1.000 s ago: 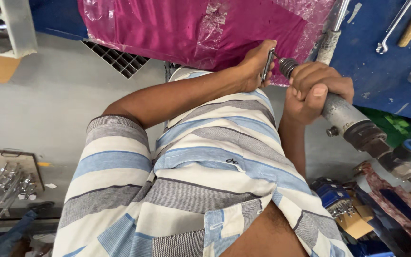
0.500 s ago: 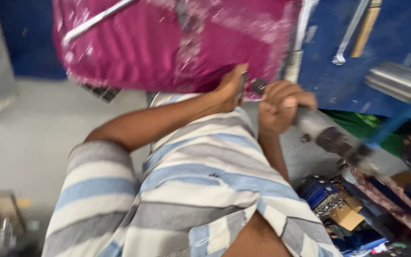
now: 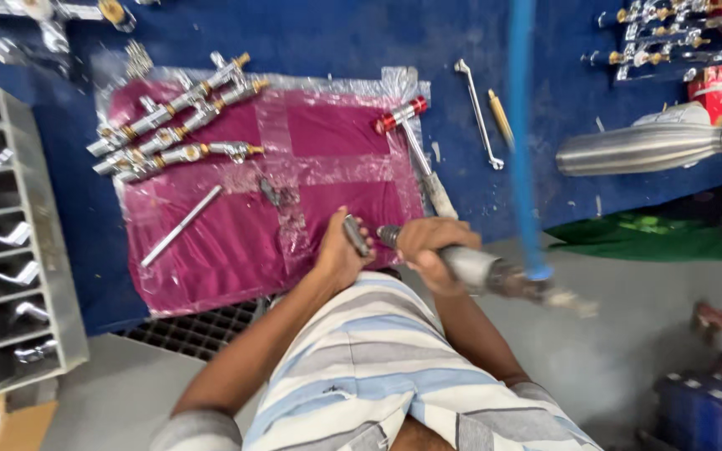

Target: The person assembles small metal hardware components on a workbench. They pick up cylindrical parts, use a pneumatic tool to press-fit them, and place the finished units into a compartmentalized tray.

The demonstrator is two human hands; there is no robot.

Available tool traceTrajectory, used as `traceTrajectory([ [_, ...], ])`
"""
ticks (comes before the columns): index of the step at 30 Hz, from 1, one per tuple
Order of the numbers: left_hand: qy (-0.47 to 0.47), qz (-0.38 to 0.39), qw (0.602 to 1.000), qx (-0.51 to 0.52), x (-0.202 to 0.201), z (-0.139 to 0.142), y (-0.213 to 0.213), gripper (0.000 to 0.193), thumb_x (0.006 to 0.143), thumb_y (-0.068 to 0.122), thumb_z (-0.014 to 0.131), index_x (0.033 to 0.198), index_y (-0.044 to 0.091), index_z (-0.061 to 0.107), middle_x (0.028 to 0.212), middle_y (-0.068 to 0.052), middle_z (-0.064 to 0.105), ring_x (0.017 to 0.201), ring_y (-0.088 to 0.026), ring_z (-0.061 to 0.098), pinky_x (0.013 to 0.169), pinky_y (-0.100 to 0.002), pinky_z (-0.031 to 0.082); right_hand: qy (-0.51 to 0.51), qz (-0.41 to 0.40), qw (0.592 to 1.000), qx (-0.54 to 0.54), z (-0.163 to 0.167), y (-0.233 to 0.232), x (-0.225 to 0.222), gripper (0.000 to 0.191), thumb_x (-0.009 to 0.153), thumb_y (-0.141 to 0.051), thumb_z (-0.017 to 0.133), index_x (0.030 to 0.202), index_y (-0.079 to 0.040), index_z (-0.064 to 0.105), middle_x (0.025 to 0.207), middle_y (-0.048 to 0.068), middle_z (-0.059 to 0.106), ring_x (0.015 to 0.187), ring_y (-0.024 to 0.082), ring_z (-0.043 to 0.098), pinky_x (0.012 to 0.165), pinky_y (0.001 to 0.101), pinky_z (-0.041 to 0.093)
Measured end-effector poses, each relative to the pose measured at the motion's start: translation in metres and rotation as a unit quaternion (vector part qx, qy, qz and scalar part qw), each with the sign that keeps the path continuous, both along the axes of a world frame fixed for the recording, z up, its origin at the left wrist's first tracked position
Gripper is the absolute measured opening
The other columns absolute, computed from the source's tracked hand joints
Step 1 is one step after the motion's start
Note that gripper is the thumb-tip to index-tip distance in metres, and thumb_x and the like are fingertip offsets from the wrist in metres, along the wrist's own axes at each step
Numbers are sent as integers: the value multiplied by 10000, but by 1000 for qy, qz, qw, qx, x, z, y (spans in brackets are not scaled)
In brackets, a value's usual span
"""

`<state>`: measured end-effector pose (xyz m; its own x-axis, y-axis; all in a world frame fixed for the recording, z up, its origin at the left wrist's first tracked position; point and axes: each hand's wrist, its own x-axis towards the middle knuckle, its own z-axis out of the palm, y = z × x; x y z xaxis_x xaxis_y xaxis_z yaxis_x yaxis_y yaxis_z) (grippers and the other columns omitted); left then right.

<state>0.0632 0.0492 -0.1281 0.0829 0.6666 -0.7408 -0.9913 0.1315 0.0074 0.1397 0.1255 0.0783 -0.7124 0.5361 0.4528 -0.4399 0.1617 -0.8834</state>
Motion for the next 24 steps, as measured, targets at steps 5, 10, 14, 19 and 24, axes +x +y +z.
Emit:
traceTrajectory([
  [5, 458, -13, 888, -28, -56, 48, -61, 487, 1115, 503, 429, 1176, 67, 638, 945, -43, 592, 796, -171, 509, 656, -336, 401, 101, 91, 911, -389, -28, 43, -30, 402, 1033, -458, 625, 893, -88, 556, 643, 15, 516, 665, 190, 546, 655, 358, 507],
  [10, 773, -13, 632, 56, -75, 123, -99, 431, 1051, 148, 546, 1434, -45, 498, 1297, -196, 613, 1176, -280, 601, 958, -390, 477, -205, -125, 885, -400, -117, 87, -116, 313, 978, -272, 614, 1187, -57, 524, 866, 67, 638, 644, 132, 587, 587, 302, 537],
  [14, 688, -15, 726, 7, -67, 147, -83, 377, 941, 92, 689, 1298, 28, 587, 1113, -64, 713, 1035, -144, 671, 878, -278, 533, -329, -91, 924, -173, -122, 84, -131, 432, 1033, -240, 520, 1413, -38, 485, 1023, 102, 691, 793, 167, 666, 703, 304, 593],
  [19, 647, 53, 760, 14, -64, 135, -61, 229, 965, 87, 724, 1182, 26, 682, 1030, -30, 692, 916, -83, 613, 790, -234, 507, -249, -20, 956, 151, -71, 27, -53, 399, 1122, -218, 527, 1431, 35, 546, 1269, 193, 648, 1153, 310, 653, 1000, 366, 509],
  [24, 704, 30, 708, 51, -58, 137, -34, 208, 939, 38, 711, 1142, 29, 669, 1030, -72, 675, 925, -160, 607, 800, -290, 496, -271, 34, 962, 20, -75, 37, -2, 456, 1022, -311, 651, 1320, 34, 617, 1188, 140, 695, 1086, 251, 685, 948, 316, 539],
])
